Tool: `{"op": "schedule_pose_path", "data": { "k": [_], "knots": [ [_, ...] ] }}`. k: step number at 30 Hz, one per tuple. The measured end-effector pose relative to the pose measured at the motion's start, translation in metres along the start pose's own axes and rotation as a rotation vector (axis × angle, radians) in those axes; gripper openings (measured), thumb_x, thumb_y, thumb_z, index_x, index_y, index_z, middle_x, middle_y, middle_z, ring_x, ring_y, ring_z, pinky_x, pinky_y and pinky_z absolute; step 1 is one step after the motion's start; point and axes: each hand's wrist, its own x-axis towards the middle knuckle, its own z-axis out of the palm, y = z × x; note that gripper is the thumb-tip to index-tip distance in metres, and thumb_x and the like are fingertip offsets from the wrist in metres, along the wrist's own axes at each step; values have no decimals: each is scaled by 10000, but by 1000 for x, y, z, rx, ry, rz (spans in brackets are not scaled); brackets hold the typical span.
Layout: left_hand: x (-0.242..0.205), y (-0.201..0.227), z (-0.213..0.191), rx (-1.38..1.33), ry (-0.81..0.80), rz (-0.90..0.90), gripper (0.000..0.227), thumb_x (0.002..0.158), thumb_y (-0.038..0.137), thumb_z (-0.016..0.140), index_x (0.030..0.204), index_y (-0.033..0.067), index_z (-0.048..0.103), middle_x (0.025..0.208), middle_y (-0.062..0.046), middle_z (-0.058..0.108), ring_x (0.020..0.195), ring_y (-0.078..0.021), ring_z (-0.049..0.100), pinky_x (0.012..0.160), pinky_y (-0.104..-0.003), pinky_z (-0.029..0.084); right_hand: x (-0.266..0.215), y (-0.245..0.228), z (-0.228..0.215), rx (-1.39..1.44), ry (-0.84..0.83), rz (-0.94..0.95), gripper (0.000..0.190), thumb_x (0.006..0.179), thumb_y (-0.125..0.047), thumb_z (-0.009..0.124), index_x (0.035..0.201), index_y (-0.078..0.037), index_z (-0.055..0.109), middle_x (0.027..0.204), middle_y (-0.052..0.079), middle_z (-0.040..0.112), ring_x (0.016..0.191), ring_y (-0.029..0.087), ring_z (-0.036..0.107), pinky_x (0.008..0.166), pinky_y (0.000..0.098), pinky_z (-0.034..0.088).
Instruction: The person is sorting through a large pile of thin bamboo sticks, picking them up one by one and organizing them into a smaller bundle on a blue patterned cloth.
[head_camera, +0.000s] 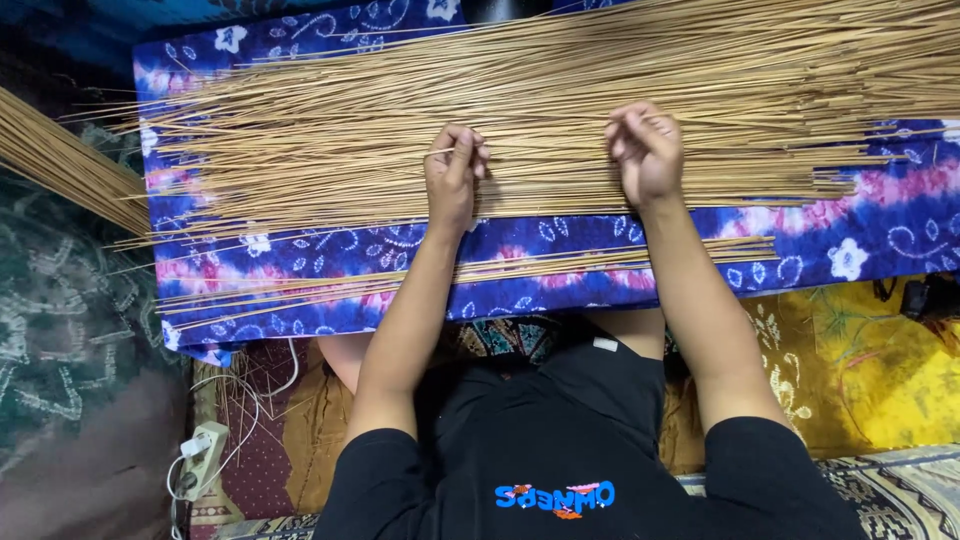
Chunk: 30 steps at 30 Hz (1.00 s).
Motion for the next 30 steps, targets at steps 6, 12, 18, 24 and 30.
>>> {"op": "schedule_pose_path", "data": {
  "k": [6, 12, 18, 24, 30],
  "knots": [
    [-4, 16, 3, -76, -112, -64, 127, 1044, 195, 591, 948, 115, 615, 819, -12, 633, 637, -72, 519, 584, -204, 447, -7, -13, 10, 90, -8, -7, 121, 1038, -110, 595, 1024, -35, 688, 837, 77, 698, 554, 67, 537, 506, 168, 419],
    [-1, 12, -2, -118, -99, -63, 133, 1041, 204, 603, 962, 101, 633, 822, -23, 641, 639, -77, 535, 585, -212, 460, -11, -9, 17, -16, -135, 42, 170, 1041, -96, 595, 1101, -4, 725, 873, 94, 733, 590, 60, 571, 540, 149, 458],
    [3, 32, 4, -81, -62, 29, 161, 1053, 227, 580, 962, 94, 589, 853, -33, 614, 713, -83, 539, 611, -214, 435, 1, -30, 5, -113, -9, -104, 289, 1058, -249, 564, 1090, -19, 736, 873, 84, 713, 574, 53, 535, 504, 157, 411],
    [1, 83, 8, 47, -80, 198, 195, 1059, 283, 565, 966, 114, 592, 860, -9, 626, 722, -82, 565, 604, -212, 467, -25, -59, 36, -414, -129, -106, 214, 1019, -15, 521, 1054, 28, 728, 814, 90, 719, 429, 26, 375, 384, 151, 252],
    [-55, 123, 4, 47, -82, 113, 181, 1058, 246, 580, 931, 121, 552, 885, -17, 607, 748, -83, 561, 642, -218, 450, -98, -118, 80, -1266, 43, -985, 467, 777, 75, 739, 1212, -27, 602, 1394, 139, 434, 1309, 311, 390, 1102, 495, 378]
  ]
}}
